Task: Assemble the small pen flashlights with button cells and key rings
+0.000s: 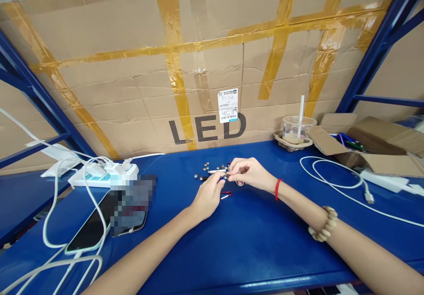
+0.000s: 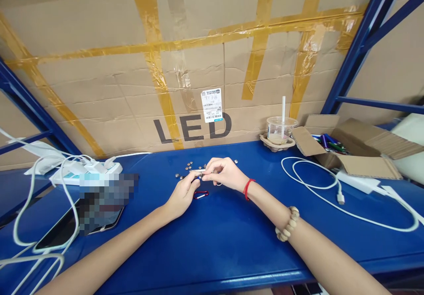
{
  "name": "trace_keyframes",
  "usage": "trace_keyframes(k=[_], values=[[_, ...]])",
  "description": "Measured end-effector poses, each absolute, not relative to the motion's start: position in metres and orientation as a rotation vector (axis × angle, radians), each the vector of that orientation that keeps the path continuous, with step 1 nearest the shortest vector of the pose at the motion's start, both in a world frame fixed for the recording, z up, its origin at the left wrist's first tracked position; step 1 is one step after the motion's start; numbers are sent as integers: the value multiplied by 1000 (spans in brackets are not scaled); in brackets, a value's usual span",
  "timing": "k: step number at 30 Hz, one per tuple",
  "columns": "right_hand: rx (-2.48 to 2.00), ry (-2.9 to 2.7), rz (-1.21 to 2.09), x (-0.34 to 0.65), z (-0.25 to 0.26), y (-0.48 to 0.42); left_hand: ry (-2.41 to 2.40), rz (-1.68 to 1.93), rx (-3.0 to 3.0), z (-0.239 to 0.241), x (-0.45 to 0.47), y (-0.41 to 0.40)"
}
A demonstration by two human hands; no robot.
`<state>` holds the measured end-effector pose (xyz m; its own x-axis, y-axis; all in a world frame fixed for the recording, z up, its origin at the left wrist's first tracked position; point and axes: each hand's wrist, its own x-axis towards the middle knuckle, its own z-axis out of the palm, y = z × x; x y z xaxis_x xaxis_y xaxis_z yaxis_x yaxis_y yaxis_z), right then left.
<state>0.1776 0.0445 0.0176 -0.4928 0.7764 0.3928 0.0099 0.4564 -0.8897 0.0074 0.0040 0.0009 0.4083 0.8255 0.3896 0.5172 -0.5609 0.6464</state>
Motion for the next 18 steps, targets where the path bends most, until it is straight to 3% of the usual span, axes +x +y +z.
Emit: trace_keyframes(k=[18], values=[[-922,-1867,1078,171,18,37,1229,983,2362,-2,8,3]])
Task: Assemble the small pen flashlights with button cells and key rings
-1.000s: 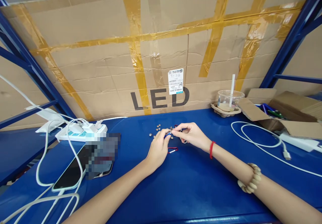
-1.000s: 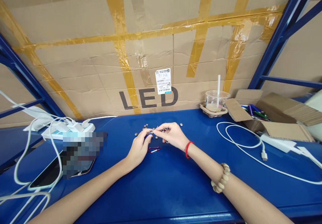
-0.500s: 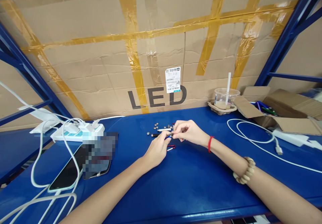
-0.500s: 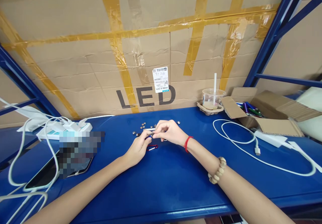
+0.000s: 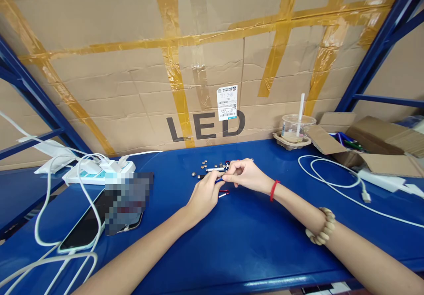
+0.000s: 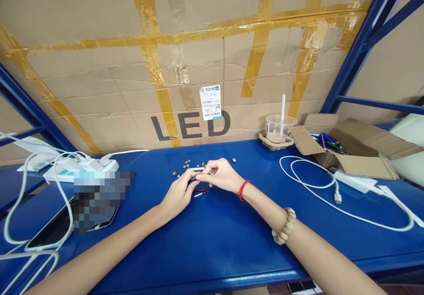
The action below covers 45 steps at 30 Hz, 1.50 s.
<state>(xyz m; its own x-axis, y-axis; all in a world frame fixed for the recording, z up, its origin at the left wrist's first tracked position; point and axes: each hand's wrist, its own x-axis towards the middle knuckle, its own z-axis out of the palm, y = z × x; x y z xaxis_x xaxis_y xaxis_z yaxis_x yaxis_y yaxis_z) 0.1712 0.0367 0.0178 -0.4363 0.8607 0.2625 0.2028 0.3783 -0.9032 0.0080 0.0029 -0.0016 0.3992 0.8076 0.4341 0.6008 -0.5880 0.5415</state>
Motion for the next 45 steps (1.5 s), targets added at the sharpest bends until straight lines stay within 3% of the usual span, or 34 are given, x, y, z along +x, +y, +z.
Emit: trace_keyframes(k=[45], values=[[-971,-1880,1193,169,11,41,1317,965,2368,-1,9,2]])
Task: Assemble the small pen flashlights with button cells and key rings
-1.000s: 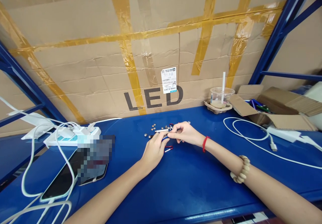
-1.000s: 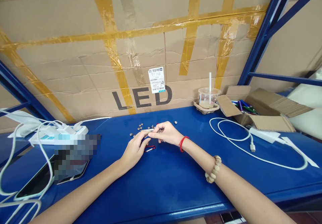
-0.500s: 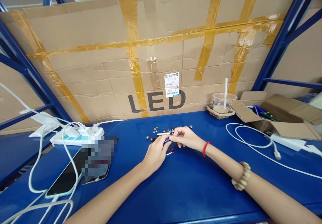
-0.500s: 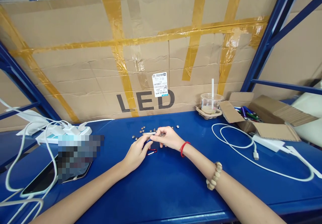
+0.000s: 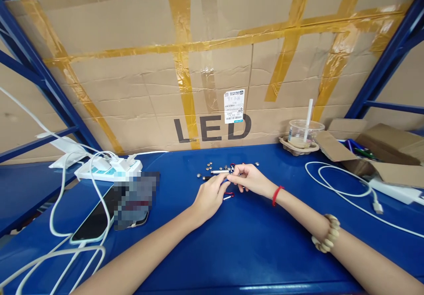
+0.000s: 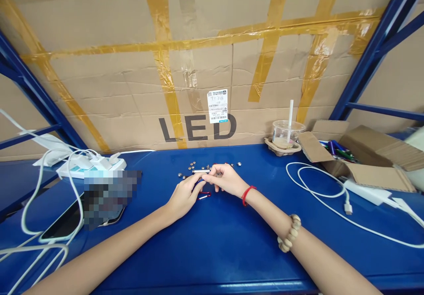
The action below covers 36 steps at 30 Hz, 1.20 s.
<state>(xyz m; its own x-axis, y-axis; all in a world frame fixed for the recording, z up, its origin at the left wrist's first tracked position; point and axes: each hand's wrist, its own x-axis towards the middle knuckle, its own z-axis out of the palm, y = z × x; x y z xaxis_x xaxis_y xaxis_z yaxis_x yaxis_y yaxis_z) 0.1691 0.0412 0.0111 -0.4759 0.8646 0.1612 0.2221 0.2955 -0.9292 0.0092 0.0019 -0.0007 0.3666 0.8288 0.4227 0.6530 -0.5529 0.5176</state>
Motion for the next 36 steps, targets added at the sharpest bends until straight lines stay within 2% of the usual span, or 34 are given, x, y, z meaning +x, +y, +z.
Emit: trace_keyframes(k=[22,36], values=[[-971,-1895,1180,168,13,38,1309,989,2361,0,9,1],[-997,-2090,830,173,11,38,1301,977,2358,-1,10,1]])
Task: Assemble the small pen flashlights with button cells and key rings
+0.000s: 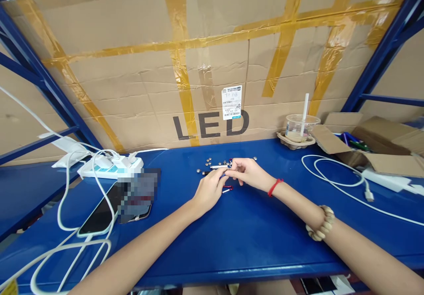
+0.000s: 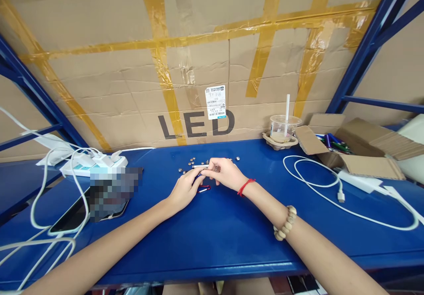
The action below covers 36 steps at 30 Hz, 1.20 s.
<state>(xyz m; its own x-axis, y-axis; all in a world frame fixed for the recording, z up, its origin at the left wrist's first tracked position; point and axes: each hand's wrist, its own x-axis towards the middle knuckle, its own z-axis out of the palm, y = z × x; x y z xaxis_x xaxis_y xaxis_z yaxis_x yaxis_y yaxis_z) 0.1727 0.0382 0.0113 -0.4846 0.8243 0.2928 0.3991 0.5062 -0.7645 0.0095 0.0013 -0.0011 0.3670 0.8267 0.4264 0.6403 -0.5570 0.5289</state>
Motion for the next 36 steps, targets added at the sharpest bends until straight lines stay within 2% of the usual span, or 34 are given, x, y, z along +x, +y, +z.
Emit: trace_keyframes(k=[14,36], values=[[-1046,-2160,729,174,13,37,1277,990,2356,-1,9,2],[-1052,-2361,179,171,25,27,1241,997,2405,-1,9,2]])
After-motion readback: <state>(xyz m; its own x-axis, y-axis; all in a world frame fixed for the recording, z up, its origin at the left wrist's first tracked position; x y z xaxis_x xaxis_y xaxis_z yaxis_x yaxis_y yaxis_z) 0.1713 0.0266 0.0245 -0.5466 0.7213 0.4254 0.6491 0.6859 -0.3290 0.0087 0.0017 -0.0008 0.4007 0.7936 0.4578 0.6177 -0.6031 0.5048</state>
